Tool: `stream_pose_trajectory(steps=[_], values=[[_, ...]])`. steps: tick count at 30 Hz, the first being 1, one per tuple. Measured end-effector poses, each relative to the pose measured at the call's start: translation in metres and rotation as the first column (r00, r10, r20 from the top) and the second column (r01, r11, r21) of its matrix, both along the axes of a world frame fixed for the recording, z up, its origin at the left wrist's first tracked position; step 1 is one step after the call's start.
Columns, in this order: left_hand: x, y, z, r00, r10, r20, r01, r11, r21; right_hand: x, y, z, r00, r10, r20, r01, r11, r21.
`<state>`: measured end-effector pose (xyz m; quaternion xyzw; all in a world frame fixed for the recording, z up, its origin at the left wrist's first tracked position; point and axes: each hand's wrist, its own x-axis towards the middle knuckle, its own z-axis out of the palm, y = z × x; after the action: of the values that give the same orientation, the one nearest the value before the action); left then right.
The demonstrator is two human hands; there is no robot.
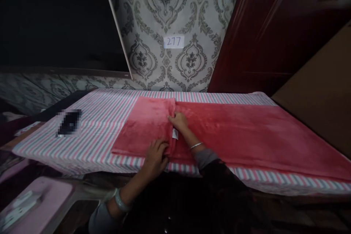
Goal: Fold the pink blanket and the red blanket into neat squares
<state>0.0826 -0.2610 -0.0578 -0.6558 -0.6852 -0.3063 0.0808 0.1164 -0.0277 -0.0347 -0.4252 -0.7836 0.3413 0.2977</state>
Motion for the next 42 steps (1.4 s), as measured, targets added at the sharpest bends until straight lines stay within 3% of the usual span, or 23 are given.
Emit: stream_pose_trajectory(steps=[6,12,17,19,22,26,29,34,38,42], values=[[0.002,0.001,0.002,0.999,-0.034,-0.041,0.033,0.999,-0.025,0.012,0.002,0.000,0.995,0.014,-0.100,-0.028,0.990,-0.139],[-0.001,0.001,0.002,0.989,-0.056,0.133,0.049,0.997,0.059,0.032,-0.018,0.009,0.974,0.099,-0.205,-0.150,0.957,-0.247],[-0.003,0.004,0.010,0.944,-0.108,0.312,0.074,0.990,0.119,0.045,-0.037,0.020,0.943,0.222,-0.248,-0.299,0.892,-0.340],[-0.006,0.013,0.015,0.916,-0.036,0.400,0.000,0.996,0.091,0.044,-0.043,0.024,0.928,0.254,-0.274,-0.342,0.873,-0.348],[-0.012,0.032,0.027,0.882,0.153,0.445,-0.143,0.988,-0.057,0.038,-0.049,0.028,0.909,0.287,-0.303,-0.387,0.852,-0.353],[-0.018,0.052,0.042,0.881,0.317,0.352,-0.220,0.932,-0.289,0.041,-0.050,0.024,0.932,0.214,-0.291,-0.297,0.913,-0.280],[-0.023,0.056,0.048,0.850,0.387,0.356,-0.251,0.894,-0.372,0.058,-0.049,0.015,0.950,0.128,-0.284,-0.194,0.956,-0.219],[-0.031,0.061,0.054,0.822,0.398,0.407,-0.250,0.895,-0.369,0.084,-0.055,-0.001,0.961,0.145,-0.236,-0.216,0.925,-0.312],[-0.026,0.073,0.059,0.821,0.430,0.376,-0.259,0.867,-0.425,0.086,-0.061,-0.006,0.952,0.095,-0.292,-0.201,0.912,-0.359],[-0.026,0.080,0.059,0.773,0.443,0.455,-0.218,0.858,-0.465,0.084,-0.063,-0.007,0.953,0.040,-0.299,-0.155,0.916,-0.370]])
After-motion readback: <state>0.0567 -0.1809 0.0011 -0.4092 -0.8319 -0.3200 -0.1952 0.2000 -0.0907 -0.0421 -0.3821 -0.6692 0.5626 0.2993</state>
